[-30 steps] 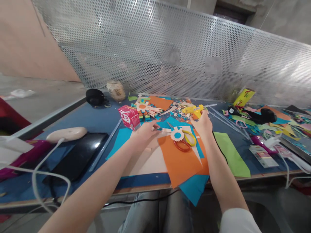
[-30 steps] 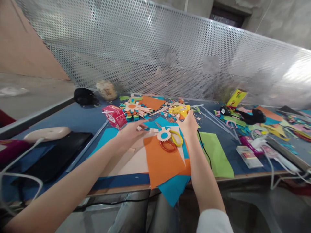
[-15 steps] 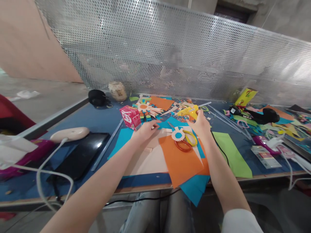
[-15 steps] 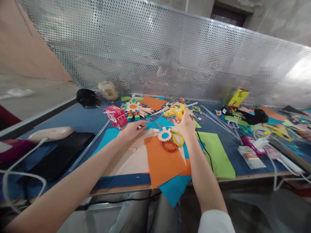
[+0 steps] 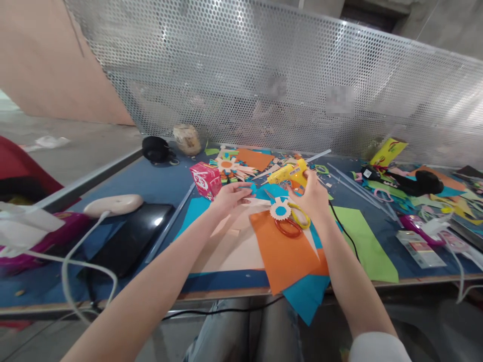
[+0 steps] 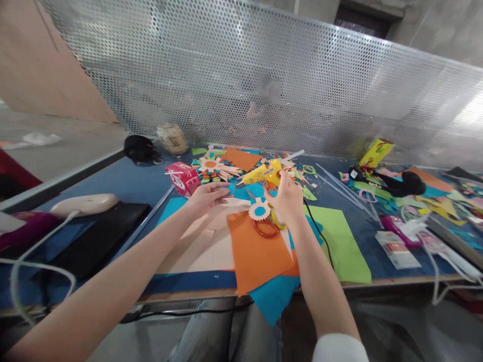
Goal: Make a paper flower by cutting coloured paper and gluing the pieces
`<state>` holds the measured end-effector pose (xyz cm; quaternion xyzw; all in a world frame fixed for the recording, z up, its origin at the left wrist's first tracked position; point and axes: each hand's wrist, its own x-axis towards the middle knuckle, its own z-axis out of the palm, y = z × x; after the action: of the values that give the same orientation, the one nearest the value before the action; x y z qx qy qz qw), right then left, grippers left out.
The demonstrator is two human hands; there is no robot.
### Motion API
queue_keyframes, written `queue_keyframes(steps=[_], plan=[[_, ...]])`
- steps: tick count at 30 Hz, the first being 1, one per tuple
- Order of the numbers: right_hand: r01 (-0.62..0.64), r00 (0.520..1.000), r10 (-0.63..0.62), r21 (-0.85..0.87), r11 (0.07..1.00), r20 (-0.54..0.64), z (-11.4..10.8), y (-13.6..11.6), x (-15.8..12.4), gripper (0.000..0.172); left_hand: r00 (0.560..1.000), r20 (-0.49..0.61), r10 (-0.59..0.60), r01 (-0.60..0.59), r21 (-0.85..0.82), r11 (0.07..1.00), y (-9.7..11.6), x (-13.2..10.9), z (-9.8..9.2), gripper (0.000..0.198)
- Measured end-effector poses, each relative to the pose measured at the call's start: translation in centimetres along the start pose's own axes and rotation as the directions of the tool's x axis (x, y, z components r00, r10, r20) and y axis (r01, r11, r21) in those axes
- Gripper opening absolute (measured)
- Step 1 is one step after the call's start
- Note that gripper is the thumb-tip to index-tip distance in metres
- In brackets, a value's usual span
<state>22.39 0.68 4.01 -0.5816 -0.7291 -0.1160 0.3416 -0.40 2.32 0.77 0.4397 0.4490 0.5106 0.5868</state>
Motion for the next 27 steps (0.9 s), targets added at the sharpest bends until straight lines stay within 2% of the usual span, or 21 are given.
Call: queue_keyframes(steps=[3,9,22,27], plan=[[0.028,0.999,-0.028,0.002,1.0,-0.029,-0.15,-0.53,-0.19,0.046,0.999,0.02,0.028,-0.028,0.046,0.999,0.09,-0.31,0.19,0.041],[0.048,0.998,-0.046,-0.051,0.998,0.04,-0.02,-0.82,-0.1,0.04,0.991,0.059,0.124,-0.131,0.152,0.98,-0.22,-0.04,0.05,0.051],[0.132,0.99,-0.126,-0.092,0.987,0.067,0.56,-0.49,0.19,0.034,0.988,0.104,0.112,-0.128,0.163,0.978,-0.13,-0.24,0.17,0.053],[0.165,0.986,-0.164,-0.097,0.981,0.02,0.77,-0.34,0.25,0.03,0.988,0.113,0.109,-0.126,0.162,0.979,0.22,-0.54,0.39,0.055]])
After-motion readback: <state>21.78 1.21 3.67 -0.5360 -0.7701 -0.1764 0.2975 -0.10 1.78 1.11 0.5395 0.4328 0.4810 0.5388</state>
